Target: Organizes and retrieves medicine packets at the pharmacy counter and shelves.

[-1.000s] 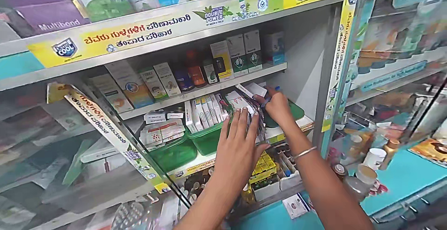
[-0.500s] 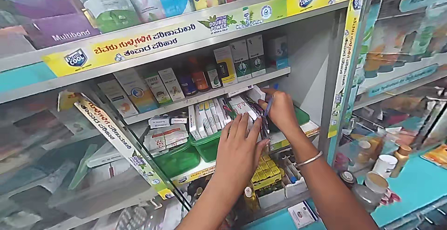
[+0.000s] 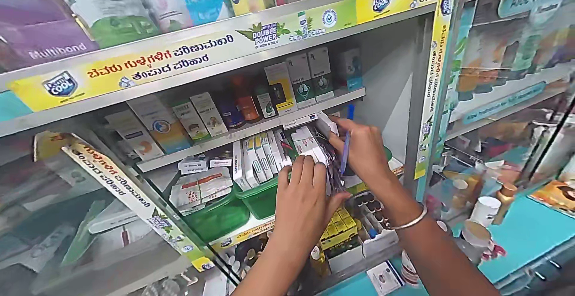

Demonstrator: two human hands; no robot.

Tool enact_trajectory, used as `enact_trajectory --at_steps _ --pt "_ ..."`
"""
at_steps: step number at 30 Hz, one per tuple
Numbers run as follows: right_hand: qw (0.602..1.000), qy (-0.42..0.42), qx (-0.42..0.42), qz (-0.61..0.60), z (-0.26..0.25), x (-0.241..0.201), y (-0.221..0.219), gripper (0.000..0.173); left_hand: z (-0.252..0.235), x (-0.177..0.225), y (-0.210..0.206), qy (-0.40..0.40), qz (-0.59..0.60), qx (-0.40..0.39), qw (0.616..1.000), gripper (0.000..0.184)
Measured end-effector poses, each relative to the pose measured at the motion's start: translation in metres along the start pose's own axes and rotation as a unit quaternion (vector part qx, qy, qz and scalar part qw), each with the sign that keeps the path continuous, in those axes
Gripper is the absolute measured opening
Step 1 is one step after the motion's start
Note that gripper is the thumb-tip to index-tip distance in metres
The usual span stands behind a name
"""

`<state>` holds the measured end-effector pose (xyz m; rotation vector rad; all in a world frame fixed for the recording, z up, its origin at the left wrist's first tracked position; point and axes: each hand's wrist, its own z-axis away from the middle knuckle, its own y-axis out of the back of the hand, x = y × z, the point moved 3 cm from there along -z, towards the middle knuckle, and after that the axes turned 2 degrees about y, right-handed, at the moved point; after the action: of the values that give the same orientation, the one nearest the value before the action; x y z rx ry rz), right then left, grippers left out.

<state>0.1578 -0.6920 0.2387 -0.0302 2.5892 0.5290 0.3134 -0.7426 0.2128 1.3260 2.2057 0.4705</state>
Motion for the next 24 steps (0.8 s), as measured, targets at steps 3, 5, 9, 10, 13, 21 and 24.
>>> enact_trajectory --at_steps 3,5,9,10,13,21,24 --pt "0.998 0.009 0.027 -0.050 0.007 0.012 0.021 0.038 0.001 0.000 -0.003 -0.003 -0.008 -0.002 1.000 0.065" --pt "0.997 0.028 0.048 -0.053 0.020 0.017 0.039 0.039 0.004 0.000 -0.004 -0.006 -0.016 -0.006 1.000 0.063" --pt "0.985 0.145 0.087 0.026 0.052 -0.003 0.088 0.034 0.010 0.000 -0.001 -0.006 -0.007 -0.009 1.000 0.061" --pt "0.976 0.190 0.098 0.037 0.059 -0.013 0.096 0.030 0.014 0.000 0.002 -0.003 0.002 -0.009 1.000 0.063" --pt "0.944 0.318 0.085 0.029 0.070 -0.038 0.089 0.023 0.035 -0.002 0.029 0.029 0.021 0.021 0.999 0.058" --pt "0.882 0.469 -0.040 0.016 0.063 -0.067 0.009 0.030 0.167 -0.073 0.105 0.215 0.009 0.177 0.960 0.028" --pt "0.890 0.454 -0.040 0.000 0.059 -0.064 0.011 0.031 0.219 -0.098 0.122 0.285 -0.019 0.152 0.946 0.030"
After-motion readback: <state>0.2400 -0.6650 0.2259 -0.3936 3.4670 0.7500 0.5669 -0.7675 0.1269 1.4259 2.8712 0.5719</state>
